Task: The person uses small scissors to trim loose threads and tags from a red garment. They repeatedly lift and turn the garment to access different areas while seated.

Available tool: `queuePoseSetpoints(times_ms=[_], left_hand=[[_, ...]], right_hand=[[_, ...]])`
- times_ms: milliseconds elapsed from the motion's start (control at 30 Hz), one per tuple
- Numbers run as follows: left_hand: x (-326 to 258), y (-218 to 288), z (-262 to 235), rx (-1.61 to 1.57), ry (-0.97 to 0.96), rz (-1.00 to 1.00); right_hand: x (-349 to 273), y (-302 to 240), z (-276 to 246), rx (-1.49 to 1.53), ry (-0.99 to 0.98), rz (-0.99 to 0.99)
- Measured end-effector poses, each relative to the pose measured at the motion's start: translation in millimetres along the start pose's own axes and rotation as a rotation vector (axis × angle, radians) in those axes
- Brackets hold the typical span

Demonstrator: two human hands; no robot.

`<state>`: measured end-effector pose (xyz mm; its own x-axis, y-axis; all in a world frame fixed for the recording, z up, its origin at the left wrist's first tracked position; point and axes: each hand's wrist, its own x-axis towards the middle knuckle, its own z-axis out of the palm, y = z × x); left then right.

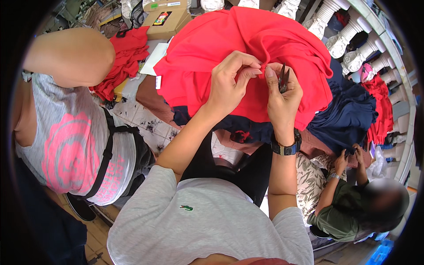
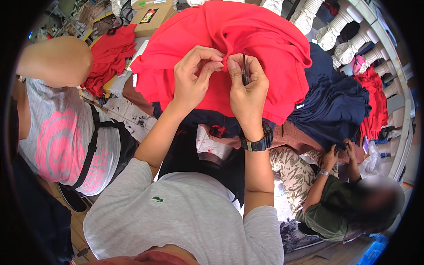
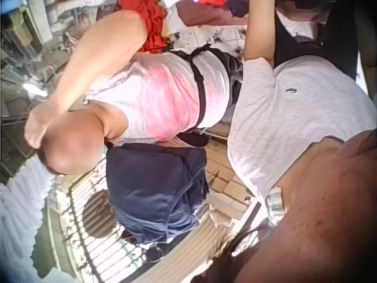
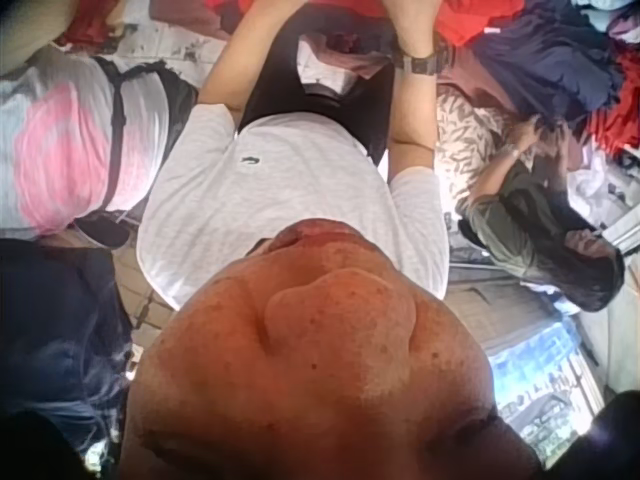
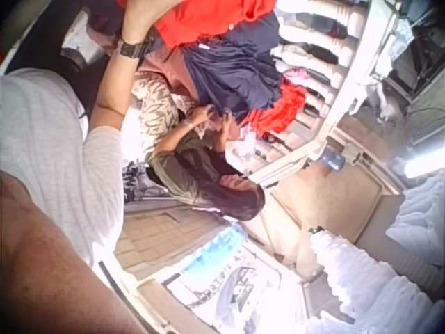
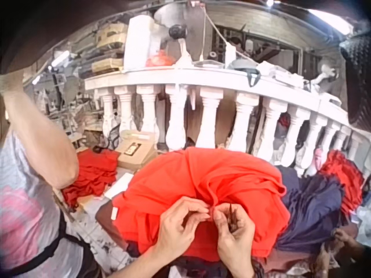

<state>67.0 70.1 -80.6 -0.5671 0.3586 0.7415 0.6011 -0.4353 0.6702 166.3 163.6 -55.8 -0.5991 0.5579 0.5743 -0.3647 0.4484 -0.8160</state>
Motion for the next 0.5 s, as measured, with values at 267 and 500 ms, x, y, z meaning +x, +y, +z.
queuePoseSetpoints(times_ms=[267,500], left_hand=[[1.7,4.4,-4.0,0.016,-0.137,-0.065],[-0.9,6.2,-2.2,-0.083,-0.105,-0.165]], right_hand=[[-30.6,-48.9,2.3,-0.047,-0.033,0.232],[-33.8,-27.9,3.9,-0.08,-0.098,0.319]])
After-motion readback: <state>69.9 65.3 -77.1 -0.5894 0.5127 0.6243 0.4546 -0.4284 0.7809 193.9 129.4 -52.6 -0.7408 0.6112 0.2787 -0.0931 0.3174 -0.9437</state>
